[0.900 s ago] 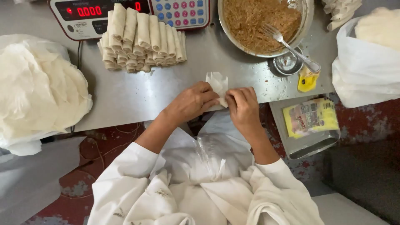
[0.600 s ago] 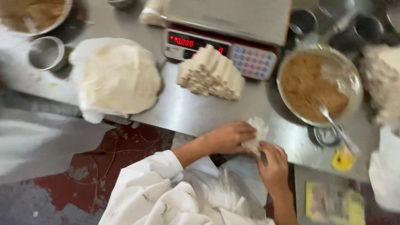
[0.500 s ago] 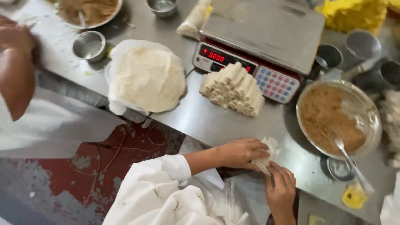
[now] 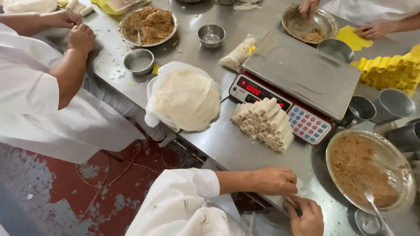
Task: The person picks up thin dough wrappers and places a small portion of meat-based filling onto them using a spoon. They then roll the wrappers by hand to create cylindrical food items, which are placed in a stack next to a digital scale.
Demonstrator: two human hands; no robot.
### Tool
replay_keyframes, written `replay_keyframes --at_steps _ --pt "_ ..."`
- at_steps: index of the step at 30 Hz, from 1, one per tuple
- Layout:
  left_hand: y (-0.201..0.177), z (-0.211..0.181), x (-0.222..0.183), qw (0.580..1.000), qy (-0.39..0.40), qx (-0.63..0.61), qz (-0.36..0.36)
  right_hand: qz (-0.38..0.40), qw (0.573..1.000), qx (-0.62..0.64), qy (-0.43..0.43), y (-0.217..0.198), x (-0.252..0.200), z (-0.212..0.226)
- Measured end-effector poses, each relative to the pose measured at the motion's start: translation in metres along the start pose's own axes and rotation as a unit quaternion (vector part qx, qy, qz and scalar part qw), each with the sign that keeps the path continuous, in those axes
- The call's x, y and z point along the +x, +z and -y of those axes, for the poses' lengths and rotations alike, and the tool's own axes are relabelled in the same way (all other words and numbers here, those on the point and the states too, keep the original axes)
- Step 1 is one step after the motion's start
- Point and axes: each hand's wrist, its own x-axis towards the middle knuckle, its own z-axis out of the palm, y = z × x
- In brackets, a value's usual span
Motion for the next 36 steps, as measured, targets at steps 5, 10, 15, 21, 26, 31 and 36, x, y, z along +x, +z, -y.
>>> replay_keyframes --at_steps 5,10,15,21,26,31,36 --pt "-0.017 0.006 0.007 0.996 0.011 -0.048 0.081 0.106 0.978 0.09 0.152 -0.032 0.028 0.021" --pt "0.005 -0.027 0.025 0.943 -0.08 0.185 0.265 -0.049 0.997 0.047 0.029 -0.005 0.018 -0.004" --pt "0.003 -0.052 0.002 0.958 -0.064 0.277 0.031 -0.146 0.976 -0.012 -0.162 -0.001 0.03 -0.005" --pt "-0.011 -0.026 -0.001 0.975 -0.091 0.179 0.092 -0.176 0.97 -0.011 -0.165 -0.009 0.032 0.005" --pt "-0.013 -0.001 0.004 0.987 -0.067 0.13 0.059 -0.117 0.984 0.0 -0.132 -0.009 0.031 -0.007" --pt "-0.005 0.013 0.014 0.981 -0.064 0.178 0.047 -0.131 0.98 -0.02 -0.149 -0.014 0.044 0.0" --pt "0.009 0.023 0.006 0.982 -0.027 0.181 0.053 -0.133 0.973 -0.061 -0.178 -0.008 0.04 -0.012"
